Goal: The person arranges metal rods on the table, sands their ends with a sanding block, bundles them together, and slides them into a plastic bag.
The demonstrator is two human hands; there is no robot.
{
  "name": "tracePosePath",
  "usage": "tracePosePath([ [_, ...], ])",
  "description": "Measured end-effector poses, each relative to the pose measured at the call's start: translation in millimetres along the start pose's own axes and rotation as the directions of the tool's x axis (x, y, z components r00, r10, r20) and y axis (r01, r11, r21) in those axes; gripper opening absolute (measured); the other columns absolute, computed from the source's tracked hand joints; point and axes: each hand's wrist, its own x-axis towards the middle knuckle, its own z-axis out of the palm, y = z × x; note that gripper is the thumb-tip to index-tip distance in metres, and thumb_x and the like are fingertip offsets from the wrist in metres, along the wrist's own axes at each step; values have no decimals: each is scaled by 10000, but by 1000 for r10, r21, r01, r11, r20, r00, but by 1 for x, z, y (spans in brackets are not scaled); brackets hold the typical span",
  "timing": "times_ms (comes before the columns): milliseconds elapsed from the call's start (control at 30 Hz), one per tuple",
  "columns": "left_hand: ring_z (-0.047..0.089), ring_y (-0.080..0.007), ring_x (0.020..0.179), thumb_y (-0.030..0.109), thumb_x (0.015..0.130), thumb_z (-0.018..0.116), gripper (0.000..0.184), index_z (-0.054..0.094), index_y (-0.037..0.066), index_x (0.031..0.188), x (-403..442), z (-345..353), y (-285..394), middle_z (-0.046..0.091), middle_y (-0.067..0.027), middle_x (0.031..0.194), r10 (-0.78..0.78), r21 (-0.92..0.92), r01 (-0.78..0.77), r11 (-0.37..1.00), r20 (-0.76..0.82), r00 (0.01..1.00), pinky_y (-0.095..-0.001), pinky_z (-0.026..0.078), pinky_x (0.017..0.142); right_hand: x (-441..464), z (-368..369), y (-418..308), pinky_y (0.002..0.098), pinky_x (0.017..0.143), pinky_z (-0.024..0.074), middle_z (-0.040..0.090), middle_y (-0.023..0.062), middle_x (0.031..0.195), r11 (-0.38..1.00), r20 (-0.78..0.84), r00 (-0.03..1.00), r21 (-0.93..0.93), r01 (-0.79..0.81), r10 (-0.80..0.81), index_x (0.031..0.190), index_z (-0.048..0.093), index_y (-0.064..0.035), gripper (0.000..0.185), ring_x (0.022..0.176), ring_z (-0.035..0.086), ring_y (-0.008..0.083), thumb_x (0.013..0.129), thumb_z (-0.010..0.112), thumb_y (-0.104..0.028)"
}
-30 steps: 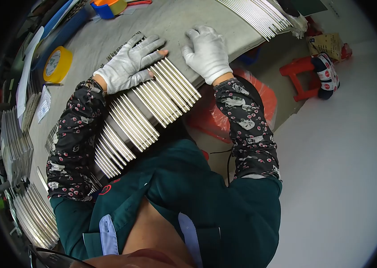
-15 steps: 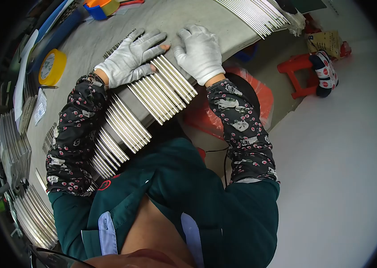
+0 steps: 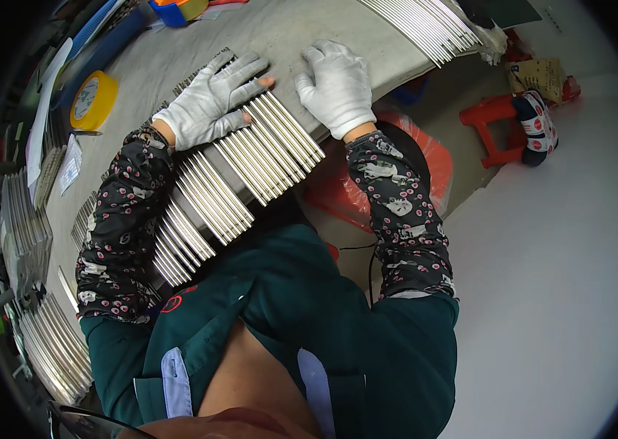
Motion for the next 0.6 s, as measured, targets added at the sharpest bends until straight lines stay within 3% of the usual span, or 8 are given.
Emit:
tracePosePath([
  [167,320,-288,1391,460,951,455,574,403,156,1435,0,0,1,366,-132,1484,-6,6,5,1000,19,1000,-515,171,1152,-1,0,0,441,852,472,642,79,1053,1000,-11,1000,11,10,-10,997,676,-86,287,1034,597,270,791,620,-278],
  [267,361,-272,1359,391,933,519,515,461,141,1379,2,-1,3,400,-126,1450,16,-4,-17,1000,-84,996,-496,190,1154,-1,-1,0,442,858,471,642,83,1066,1000,1,1000,11,4,-4,1000,676,-85,290,1041,595,272,794,618,-281],
  [333,375,-320,1333,263,888,602,432,523,96,1278,9,-16,15,469,-133,1365,40,-330,-54,942,-50,998,-480,221,1146,-1,-2,0,442,861,470,641,85,1071,1000,9,1000,15,-5,5,1001,676,-85,289,1044,594,274,796,617,-281],
  [367,504,-292,1172,144,807,686,328,593,92,1117,11,-20,27,540,-101,1192,27,-376,-100,921,-194,981,-436,386,1025,-2,-3,0,443,865,469,641,87,1080,1000,1,1000,18,-5,5,1001,677,-86,287,1052,593,276,797,617,-280],
  [400,566,-262,992,128,788,698,254,615,92,1026,17,-25,34,561,-68,1032,55,-495,-145,857,-193,980,-395,470,843,-2,-4,-1,444,869,468,641,89,1089,1000,-7,1000,20,-6,6,1001,677,-87,285,1059,591,278,798,616,-279],
  [467,573,-245,850,121,767,712,187,617,83,924,31,-23,54,569,-34,915,146,-542,-216,813,-169,975,-373,480,739,-3,-5,0,445,872,467,641,90,1098,1000,6,1000,14,-7,7,1002,677,-88,285,1067,588,279,798,617,-279],
  [600,583,-232,822,100,722,740,168,633,81,851,37,-15,55,584,-27,864,156,-603,-221,766,-159,975,-355,496,719,-4,-6,0,447,881,463,640,95,1115,1000,-2,1000,24,-7,7,1007,678,-90,291,1071,590,281,797,620,-282],
])
